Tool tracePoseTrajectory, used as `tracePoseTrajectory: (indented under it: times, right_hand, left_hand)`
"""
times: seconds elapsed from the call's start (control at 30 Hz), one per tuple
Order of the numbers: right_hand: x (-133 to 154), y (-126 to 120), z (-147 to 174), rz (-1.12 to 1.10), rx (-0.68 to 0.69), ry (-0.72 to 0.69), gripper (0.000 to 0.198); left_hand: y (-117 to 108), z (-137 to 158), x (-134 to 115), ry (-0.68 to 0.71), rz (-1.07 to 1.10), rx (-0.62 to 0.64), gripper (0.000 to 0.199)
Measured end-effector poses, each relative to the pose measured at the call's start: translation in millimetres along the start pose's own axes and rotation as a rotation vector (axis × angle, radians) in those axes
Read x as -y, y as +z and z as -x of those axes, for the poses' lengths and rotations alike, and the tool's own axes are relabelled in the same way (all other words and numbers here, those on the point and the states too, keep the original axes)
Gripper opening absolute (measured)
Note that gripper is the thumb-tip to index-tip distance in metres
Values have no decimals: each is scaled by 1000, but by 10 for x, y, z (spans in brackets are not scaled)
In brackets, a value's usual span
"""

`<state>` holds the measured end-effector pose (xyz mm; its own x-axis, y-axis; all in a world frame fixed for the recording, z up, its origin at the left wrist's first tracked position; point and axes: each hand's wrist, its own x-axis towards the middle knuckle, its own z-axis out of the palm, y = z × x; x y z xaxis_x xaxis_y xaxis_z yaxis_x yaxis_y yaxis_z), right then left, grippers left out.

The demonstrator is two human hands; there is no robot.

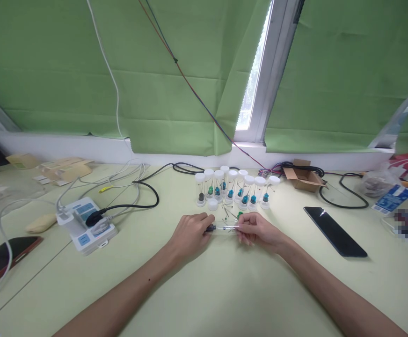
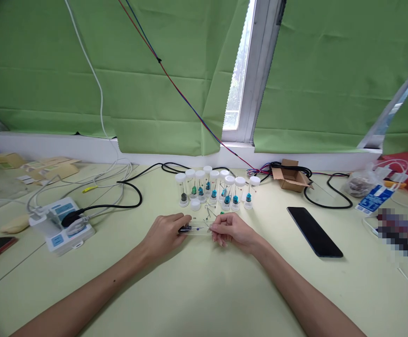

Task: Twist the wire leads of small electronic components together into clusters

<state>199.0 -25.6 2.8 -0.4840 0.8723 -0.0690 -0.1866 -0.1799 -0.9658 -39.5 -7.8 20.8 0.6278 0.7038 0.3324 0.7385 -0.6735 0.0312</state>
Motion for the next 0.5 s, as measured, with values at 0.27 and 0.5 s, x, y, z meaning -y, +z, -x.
tracePoseTrajectory:
  times: [0.27,0.5]
  right_hand:
    - [-7,5,-2,21,-5,13,30]
    - [-10,12,-14,46,-18,21,31]
  left_hand:
    - [9,14,-9,-8,1,-2,25]
    - [5,8,-13,-2,3,8,24]
